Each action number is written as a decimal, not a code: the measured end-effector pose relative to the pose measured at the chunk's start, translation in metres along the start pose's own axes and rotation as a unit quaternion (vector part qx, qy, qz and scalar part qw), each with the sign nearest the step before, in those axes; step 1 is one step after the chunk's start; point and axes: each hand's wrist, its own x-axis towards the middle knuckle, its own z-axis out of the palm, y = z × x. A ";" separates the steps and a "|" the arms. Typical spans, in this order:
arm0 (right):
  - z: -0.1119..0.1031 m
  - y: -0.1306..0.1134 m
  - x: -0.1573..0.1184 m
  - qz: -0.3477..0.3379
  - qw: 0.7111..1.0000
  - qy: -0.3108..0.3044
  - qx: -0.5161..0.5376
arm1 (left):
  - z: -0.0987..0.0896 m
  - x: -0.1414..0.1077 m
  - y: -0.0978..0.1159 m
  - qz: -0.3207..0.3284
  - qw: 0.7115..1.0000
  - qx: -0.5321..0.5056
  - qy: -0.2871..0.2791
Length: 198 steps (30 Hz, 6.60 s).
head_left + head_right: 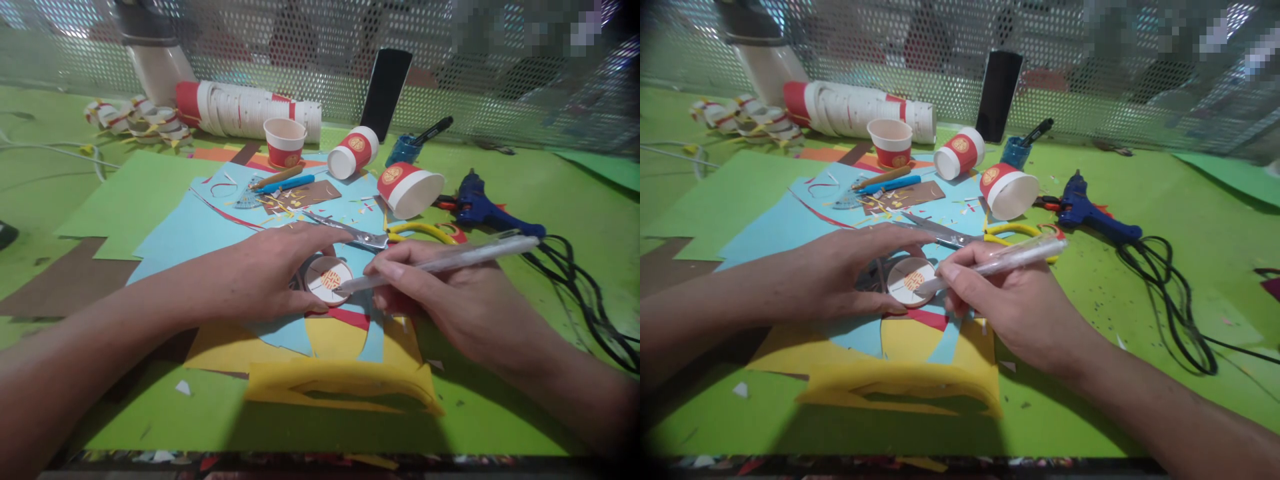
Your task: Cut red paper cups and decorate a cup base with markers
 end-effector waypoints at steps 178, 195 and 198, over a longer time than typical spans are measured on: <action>-0.001 0.004 0.001 -0.005 0.999 -0.032 0.004 | -0.005 -0.002 -0.004 -0.002 0.999 -0.036 -0.027; 0.000 0.001 0.000 -0.009 1.000 -0.021 -0.013 | -0.004 -0.003 -0.005 0.008 0.999 -0.046 -0.020; 0.000 0.000 0.000 -0.011 1.000 -0.022 -0.017 | -0.005 -0.002 -0.004 0.006 0.999 -0.048 -0.022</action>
